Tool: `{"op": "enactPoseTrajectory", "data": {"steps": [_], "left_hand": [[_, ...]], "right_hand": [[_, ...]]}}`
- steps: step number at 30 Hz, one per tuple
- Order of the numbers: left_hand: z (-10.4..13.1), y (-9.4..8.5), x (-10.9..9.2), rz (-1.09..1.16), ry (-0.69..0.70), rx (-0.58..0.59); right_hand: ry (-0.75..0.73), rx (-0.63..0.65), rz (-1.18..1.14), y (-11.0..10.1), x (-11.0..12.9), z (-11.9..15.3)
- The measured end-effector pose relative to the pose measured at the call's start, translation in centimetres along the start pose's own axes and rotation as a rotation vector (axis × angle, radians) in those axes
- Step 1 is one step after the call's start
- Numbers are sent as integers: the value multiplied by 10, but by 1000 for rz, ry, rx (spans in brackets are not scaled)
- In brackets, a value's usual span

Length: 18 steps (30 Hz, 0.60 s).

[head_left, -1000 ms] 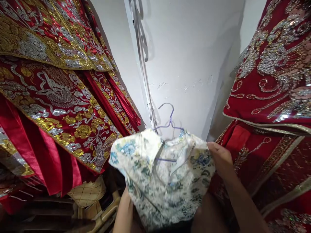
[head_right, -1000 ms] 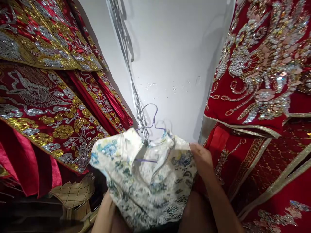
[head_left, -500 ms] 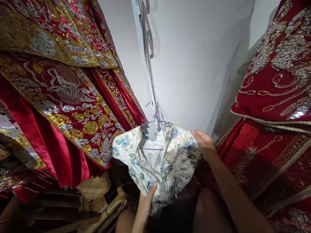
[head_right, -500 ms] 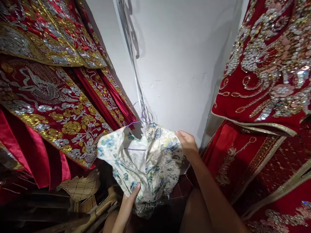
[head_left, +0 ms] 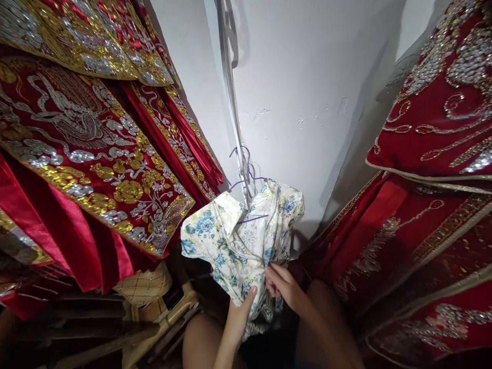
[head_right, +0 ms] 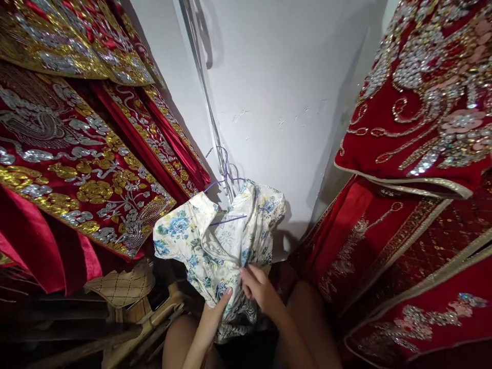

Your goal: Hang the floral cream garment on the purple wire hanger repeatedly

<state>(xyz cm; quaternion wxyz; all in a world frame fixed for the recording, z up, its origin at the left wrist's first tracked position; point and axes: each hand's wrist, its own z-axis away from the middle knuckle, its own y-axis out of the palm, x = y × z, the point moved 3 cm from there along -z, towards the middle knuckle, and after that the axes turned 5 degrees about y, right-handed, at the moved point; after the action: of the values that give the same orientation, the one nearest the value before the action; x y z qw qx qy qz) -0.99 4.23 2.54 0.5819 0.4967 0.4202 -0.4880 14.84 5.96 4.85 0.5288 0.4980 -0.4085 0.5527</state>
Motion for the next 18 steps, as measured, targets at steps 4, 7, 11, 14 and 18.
{"op": "enactPoseTrajectory", "data": {"steps": [4, 7, 11, 14, 18], "left_hand": [[4, -8, -7, 23, -6, -52], [9, -16, -5, 13, -43, -103], [11, -8, -3, 51, -113, -56], [7, 11, -6, 78, -116, 55], [-7, 18, -8, 9, -47, 41]], "right_hand": [[-37, 104, 59, 25, 20, -10], [-52, 154, 81, 25, 15, -4], [18, 161, 55, 10, 2, 6], [4, 108, 110, -8, 7, 9], [-41, 119, 199, -27, 24, 10]]}}
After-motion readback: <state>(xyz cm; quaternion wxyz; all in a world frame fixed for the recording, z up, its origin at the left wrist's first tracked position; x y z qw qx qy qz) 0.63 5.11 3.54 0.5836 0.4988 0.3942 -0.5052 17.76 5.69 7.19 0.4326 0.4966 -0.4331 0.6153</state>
